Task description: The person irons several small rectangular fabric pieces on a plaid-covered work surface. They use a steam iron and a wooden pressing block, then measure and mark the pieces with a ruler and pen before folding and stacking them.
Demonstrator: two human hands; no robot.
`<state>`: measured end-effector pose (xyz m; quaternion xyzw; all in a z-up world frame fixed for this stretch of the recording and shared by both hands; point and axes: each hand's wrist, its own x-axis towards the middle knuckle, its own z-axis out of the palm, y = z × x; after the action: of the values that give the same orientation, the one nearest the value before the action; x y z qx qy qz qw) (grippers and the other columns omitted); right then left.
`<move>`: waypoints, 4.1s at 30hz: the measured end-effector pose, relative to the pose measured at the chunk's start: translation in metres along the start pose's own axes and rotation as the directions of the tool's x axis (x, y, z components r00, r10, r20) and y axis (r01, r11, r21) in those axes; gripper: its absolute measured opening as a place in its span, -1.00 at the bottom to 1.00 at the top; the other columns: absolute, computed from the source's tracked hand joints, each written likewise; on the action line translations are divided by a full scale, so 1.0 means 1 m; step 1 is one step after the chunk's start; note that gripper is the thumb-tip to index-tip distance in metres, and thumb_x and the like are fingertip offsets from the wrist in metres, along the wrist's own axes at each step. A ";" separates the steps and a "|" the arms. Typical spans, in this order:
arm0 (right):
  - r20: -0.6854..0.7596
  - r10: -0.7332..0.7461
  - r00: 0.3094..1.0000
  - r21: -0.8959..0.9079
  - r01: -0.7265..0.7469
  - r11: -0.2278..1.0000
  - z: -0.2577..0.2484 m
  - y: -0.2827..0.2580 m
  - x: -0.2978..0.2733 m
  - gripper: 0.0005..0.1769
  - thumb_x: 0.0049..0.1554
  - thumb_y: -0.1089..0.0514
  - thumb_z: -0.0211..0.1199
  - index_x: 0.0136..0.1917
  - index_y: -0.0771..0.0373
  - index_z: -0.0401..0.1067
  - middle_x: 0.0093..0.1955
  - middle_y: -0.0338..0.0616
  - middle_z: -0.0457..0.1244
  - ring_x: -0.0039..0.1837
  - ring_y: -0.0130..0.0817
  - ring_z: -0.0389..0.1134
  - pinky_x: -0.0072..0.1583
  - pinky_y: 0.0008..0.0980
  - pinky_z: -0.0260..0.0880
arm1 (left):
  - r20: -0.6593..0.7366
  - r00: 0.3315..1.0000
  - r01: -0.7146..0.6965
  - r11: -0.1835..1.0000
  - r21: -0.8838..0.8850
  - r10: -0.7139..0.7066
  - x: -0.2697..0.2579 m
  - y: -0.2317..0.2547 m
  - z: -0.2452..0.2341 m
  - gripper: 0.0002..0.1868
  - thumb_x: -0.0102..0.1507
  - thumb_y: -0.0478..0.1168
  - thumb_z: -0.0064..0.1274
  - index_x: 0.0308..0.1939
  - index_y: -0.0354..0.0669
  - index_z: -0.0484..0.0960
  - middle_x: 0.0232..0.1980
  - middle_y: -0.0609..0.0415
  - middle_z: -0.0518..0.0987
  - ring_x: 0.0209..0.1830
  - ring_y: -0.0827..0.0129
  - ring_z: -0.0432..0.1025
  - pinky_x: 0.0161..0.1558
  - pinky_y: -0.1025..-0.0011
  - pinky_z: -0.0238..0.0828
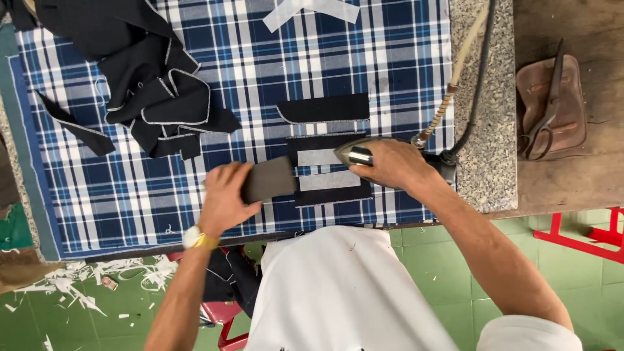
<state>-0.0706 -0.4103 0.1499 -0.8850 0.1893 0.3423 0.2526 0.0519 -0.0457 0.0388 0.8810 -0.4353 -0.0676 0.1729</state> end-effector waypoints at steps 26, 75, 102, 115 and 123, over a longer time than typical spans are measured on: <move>-0.193 0.269 0.944 0.191 -0.233 0.953 0.022 0.100 -0.030 -0.41 0.03 -0.40 0.37 0.12 0.03 0.59 -0.08 0.05 0.44 0.06 0.03 0.49 0.03 -0.13 0.45 | 0.163 0.986 -0.037 0.999 -0.005 0.038 0.077 0.069 0.009 -0.09 -0.02 0.06 0.35 0.41 0.07 0.45 0.24 -0.02 0.48 0.19 0.11 0.32 0.43 -0.14 -0.16; 0.004 -0.089 0.996 -0.022 0.089 0.996 0.011 -0.045 0.007 -0.56 0.19 -0.23 0.22 0.04 0.16 0.57 -0.12 -0.01 0.45 0.05 -0.02 0.51 0.09 -0.11 0.46 | -0.252 0.952 -0.176 0.984 0.017 0.174 0.018 -0.006 0.026 -0.37 0.13 0.18 0.25 0.25 0.15 0.59 0.38 0.01 0.44 0.27 0.06 0.28 0.32 0.05 0.09; -0.280 0.060 0.958 0.211 0.001 0.977 -0.016 -0.009 0.009 -0.25 0.06 -0.45 0.33 0.23 0.17 0.54 0.03 0.14 0.44 0.12 0.08 0.48 0.09 -0.04 0.53 | -0.274 0.961 0.096 0.972 0.216 -0.034 -0.025 -0.019 0.020 -0.30 0.10 0.24 0.26 0.27 0.15 0.57 0.26 -0.06 0.49 0.13 0.14 0.35 0.30 0.09 0.13; -0.176 -0.371 0.912 -0.055 0.368 0.928 -0.026 -0.127 0.132 -0.27 0.10 -0.40 0.20 0.16 0.29 0.55 -0.07 0.16 0.44 0.03 0.13 0.50 0.04 0.05 0.52 | -0.268 0.956 0.192 0.949 0.252 -0.122 -0.025 -0.019 0.029 -0.23 0.07 0.33 0.18 0.31 0.22 0.51 0.25 -0.02 0.46 0.14 0.18 0.35 0.27 0.13 0.14; -0.139 -0.197 0.970 0.013 0.201 0.980 -0.025 -0.079 0.111 -0.34 0.14 -0.35 0.19 0.05 0.32 0.58 -0.16 0.10 0.43 -0.03 0.04 0.51 -0.01 -0.03 0.52 | -0.279 0.955 0.152 0.971 0.186 -0.096 -0.034 -0.027 0.018 -0.41 0.15 0.11 0.24 0.26 0.20 0.54 0.41 -0.04 0.37 0.32 0.12 0.27 0.40 0.04 0.02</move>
<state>0.0592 -0.3794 0.1125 -0.9175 0.1213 0.2510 0.2838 0.0466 -0.0082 0.0116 0.9208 -0.3561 0.0867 0.1337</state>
